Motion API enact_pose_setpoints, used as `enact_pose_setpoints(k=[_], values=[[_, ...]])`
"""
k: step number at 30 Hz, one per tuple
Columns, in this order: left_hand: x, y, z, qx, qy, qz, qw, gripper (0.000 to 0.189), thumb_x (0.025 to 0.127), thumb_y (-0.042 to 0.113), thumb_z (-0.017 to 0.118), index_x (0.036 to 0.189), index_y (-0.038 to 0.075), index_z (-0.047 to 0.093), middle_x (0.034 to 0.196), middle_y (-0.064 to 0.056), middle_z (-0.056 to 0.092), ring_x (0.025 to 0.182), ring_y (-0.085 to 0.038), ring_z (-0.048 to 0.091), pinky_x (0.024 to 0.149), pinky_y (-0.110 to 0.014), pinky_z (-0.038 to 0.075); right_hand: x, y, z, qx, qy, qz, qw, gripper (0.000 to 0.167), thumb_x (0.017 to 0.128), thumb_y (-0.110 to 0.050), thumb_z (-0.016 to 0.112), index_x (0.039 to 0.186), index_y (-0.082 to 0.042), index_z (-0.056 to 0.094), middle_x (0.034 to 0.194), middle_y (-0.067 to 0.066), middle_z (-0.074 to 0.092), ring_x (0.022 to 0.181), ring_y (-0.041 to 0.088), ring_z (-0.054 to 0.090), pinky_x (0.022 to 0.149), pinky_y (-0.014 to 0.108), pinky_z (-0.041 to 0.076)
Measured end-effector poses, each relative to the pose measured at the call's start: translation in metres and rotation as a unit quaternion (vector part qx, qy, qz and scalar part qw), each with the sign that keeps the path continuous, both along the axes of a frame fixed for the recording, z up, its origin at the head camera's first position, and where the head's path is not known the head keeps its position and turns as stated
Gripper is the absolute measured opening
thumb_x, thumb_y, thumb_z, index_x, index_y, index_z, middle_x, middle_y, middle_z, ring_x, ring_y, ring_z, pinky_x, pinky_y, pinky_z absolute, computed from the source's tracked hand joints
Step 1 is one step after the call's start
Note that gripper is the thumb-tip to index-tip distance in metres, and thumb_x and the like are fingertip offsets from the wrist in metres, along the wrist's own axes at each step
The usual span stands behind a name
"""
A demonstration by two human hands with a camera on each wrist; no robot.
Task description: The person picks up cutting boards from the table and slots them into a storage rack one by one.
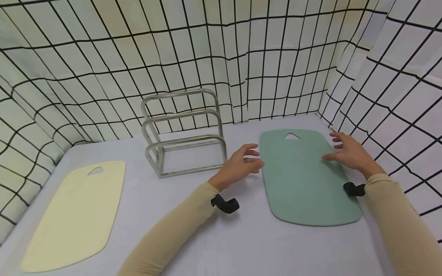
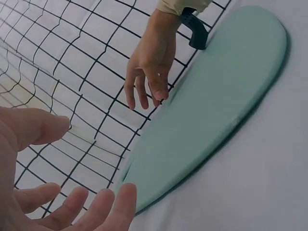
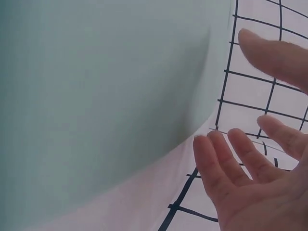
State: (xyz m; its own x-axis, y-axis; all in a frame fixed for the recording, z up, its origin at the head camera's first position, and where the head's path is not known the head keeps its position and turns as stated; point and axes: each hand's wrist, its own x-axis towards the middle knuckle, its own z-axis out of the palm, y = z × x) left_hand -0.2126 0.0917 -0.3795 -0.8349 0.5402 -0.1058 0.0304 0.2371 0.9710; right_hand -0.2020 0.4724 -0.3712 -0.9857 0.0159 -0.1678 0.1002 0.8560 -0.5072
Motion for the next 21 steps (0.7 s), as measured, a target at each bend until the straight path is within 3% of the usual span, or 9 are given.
enact_pose_setpoints(k=[5, 14, 21], values=[[-0.005, 0.005, -0.005, 0.018, -0.033, 0.005, 0.9993, 0.077, 0.095, 0.034, 0.072, 0.161, 0.02, 0.034, 0.156, -0.006, 0.049, 0.127, -0.021, 0.066, 0.109, -0.038, 0.055, -0.002, 0.002, 0.001, 0.003, -0.019, -0.004, 0.9998, 0.116, 0.089, -0.049, 0.077, 0.164, 0.002, 0.004, 0.157, 0.044, 0.026, 0.141, 0.065, 0.031, 0.11, 0.079, 0.033], [-0.013, 0.014, -0.014, 0.052, -0.117, 0.068, 0.9894, 0.079, 0.093, 0.025, 0.076, 0.16, 0.023, 0.035, 0.156, -0.008, 0.05, 0.126, -0.024, 0.066, 0.102, -0.035, 0.06, -0.005, 0.007, -0.001, 0.014, -0.045, 0.002, 0.9989, 0.117, 0.089, -0.054, 0.075, 0.163, 0.003, 0.005, 0.16, 0.043, 0.021, 0.142, 0.064, 0.031, 0.112, 0.08, 0.029], [-0.015, 0.021, -0.015, 0.058, -0.128, 0.065, 0.988, 0.078, 0.095, 0.025, 0.074, 0.161, 0.018, 0.033, 0.159, -0.013, 0.047, 0.132, -0.026, 0.063, 0.103, -0.037, 0.06, -0.005, 0.009, 0.0, 0.005, -0.063, 0.006, 0.998, 0.116, 0.089, -0.057, 0.074, 0.162, 0.006, 0.008, 0.158, 0.043, 0.025, 0.141, 0.064, 0.033, 0.111, 0.08, 0.029]])
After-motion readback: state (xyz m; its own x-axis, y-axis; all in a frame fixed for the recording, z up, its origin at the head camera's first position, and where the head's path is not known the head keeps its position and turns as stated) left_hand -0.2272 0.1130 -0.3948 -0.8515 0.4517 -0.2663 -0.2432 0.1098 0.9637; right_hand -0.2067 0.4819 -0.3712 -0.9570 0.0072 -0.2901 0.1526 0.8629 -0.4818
